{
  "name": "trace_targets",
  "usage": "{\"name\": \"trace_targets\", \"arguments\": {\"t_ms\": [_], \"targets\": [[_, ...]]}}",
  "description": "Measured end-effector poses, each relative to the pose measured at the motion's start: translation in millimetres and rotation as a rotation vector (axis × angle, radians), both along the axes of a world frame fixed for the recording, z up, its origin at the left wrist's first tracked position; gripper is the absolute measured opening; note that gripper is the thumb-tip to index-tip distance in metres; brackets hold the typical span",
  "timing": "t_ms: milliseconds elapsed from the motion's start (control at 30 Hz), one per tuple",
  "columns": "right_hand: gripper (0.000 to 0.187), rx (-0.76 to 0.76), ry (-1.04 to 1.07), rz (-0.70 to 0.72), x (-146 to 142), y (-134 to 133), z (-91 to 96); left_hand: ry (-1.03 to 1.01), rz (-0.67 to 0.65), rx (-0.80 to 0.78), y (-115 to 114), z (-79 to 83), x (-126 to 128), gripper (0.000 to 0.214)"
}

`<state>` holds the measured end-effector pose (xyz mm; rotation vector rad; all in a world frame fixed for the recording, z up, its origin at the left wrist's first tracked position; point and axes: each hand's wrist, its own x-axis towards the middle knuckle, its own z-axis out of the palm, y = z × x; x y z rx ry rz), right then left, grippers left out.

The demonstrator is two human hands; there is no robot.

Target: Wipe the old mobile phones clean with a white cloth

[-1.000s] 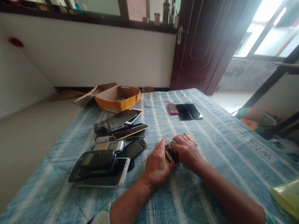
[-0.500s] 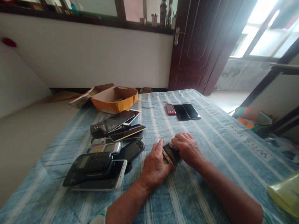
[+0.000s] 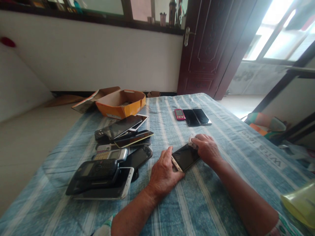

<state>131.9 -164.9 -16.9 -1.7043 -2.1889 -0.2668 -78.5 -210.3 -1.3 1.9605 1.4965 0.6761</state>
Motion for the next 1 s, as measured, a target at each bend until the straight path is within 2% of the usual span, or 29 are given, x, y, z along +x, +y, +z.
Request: {"name": "trace_targets", "arguments": {"t_ms": [133, 333, 767, 867, 1000], "targets": [[0.033, 0.013, 0.000, 0.028, -9, -4, 0.8, 0.010, 0.000, 0.001, 1, 0.7, 0, 0.083], [0.028, 0.020, 0.004, 0.151, -24, -11, 2.9, 0.012, -0.008, 0.008, 2, 0.5, 0, 0.080], [0.036, 0.002, 0.005, -0.065, 7, 5, 1.6, -0.009, -0.007, 0.043, 1, -3.1, -1, 0.083], [0.034, 0.021, 0.001, -0.069, 5, 4, 0.7, -0.012, -0.013, 0.052, 1, -3.9, -1, 0.082], [0.034, 0.007, -0.007, 0.006, -6, 0, 0.4, -0.002, -0.012, 0.057, 1, -3.3, -1, 0.081]]}}
